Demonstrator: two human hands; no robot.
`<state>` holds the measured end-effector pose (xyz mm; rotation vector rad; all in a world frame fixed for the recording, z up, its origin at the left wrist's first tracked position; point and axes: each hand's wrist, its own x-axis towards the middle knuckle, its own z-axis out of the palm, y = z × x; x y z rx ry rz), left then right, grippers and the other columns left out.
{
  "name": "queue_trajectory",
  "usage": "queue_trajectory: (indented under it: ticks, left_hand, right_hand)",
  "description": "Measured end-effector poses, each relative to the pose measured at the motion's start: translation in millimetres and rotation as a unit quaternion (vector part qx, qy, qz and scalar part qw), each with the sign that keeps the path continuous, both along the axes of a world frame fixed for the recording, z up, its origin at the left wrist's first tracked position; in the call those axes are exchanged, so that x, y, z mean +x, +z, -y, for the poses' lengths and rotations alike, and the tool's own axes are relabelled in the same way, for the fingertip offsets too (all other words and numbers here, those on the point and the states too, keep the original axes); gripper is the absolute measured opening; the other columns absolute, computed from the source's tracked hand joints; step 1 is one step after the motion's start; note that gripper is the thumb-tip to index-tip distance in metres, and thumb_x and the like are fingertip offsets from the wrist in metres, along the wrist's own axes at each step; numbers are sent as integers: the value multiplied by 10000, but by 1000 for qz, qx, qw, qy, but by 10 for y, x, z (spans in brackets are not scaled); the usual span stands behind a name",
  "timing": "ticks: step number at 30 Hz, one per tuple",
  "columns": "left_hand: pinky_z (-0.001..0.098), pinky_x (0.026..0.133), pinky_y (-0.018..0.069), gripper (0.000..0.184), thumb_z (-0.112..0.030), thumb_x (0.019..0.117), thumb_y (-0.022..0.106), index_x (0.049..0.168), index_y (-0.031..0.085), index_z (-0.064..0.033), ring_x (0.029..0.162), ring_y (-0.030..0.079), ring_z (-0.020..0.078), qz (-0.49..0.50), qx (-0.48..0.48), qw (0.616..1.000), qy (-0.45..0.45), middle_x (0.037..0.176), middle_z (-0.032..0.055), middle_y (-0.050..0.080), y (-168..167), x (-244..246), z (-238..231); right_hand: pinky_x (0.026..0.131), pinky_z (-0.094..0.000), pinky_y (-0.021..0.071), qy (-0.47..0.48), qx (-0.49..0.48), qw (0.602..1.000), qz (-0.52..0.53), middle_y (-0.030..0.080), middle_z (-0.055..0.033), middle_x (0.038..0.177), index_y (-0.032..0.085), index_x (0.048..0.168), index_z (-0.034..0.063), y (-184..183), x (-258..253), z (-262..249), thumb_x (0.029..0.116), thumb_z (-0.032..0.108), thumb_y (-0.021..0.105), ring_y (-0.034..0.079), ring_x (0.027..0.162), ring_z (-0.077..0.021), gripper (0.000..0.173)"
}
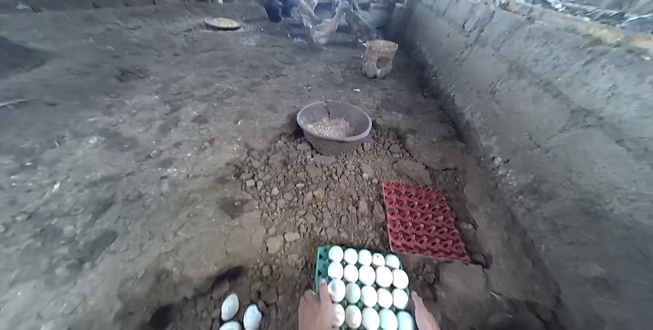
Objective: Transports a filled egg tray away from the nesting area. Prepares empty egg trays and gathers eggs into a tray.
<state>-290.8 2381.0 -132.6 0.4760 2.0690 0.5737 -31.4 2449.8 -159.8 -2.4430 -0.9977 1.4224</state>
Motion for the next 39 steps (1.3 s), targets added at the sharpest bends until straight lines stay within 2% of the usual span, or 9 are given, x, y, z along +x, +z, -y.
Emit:
queue_trajectory:
  ticks: [6, 15, 23, 26, 30, 32, 35, 37, 39]
  left_hand:
    - [588, 1028, 455, 694, -549, 1087, 296, 1244, 623, 43, 1232, 581, 398, 14, 27, 998, 49, 1274, 272, 611, 118, -139, -7]
    - [607, 1057, 424, 722, -530, 1103, 215, 1314, 596, 46, 1293, 552, 398, -46, 88, 985, 139, 1324, 280, 602, 571, -876, -460]
    - [680, 1053, 388, 910, -700, 1032, 128, 1423, 518, 23, 1390, 444, 448, -23, 147, 958, 245, 1446, 308, 506, 788, -1420, -828]
    - [709, 1095, 349, 943, -775, 985, 123, 1500, 470, -64, 1463, 378, 407, -11, 182, 947, 263, 1553, 231, 439, 805, -1557, -853]
    - [693, 1075, 351, 920, -822, 950, 152, 1573, 379, -183, 1456, 380, 353, 22, 215, 947, 236, 1605, 125, 394, 935, -1394, -643]
    - [638, 1061, 394, 906, -805, 963, 158, 1505, 452, -141, 1416, 429, 324, 42, 225, 949, 215, 1562, 136, 438, 965, -1219, -525]
    - [555, 1065, 444, 847, -721, 1012, 119, 1417, 524, -97, 1379, 485, 265, 78, 230, 956, 163, 1486, 139, 520, 864, -871, -344]
    - [548, 1107, 433, 823, -674, 1036, 119, 1489, 455, -75, 1388, 481, 272, 103, 209, 966, 108, 1491, 169, 505, 725, -600, -215]
    - [530, 1087, 470, 775, -619, 1060, 136, 1514, 399, -49, 1341, 528, 278, 131, 173, 974, 63, 1457, 196, 525, 599, -310, -132]
  right_hand:
    - [1165, -636, 332, 36, 43, 998, 5, 508, -229, 1513, 555, 1449, 29, 59, -154, -125, 1058, 648, 262, 427, 1452, -369, 789]
    - [1095, -627, 386, 167, 106, 980, 7, 585, -269, 1393, 619, 1344, -23, 696, -1150, -995, 1080, 605, 234, 520, 1349, -396, 782]
    - [1068, -685, 398, 213, 167, 959, -89, 546, -227, 1466, 550, 1450, 80, 948, -1834, -1679, 1000, 758, 135, 493, 1380, -407, 914]
    - [1105, -691, 356, 204, 174, 955, -127, 479, -183, 1545, 511, 1493, 116, 1136, -1939, -1743, 987, 777, 121, 423, 1447, -373, 920]
    - [1169, -659, 307, 163, 175, 957, -167, 397, -110, 1623, 436, 1564, 180, 1162, -1744, -1677, 971, 800, 147, 341, 1512, -296, 906]
    - [1149, -631, 359, 144, 166, 958, -182, 452, -96, 1584, 450, 1550, 186, 1133, -1488, -1549, 962, 812, 184, 409, 1468, -270, 899]
    - [959, -554, 534, 103, 159, 961, -200, 652, -95, 1316, 573, 1379, 168, 991, -952, -1219, 957, 820, 198, 624, 1207, -241, 862]
    - [907, -502, 569, 69, 159, 968, -182, 687, -100, 1207, 587, 1330, 134, 897, -581, -983, 991, 771, 188, 664, 1105, -222, 825]
    - [979, -501, 556, 41, 151, 978, -139, 672, -109, 1293, 573, 1402, 119, 860, -201, -738, 1022, 718, 183, 648, 1181, -226, 809]
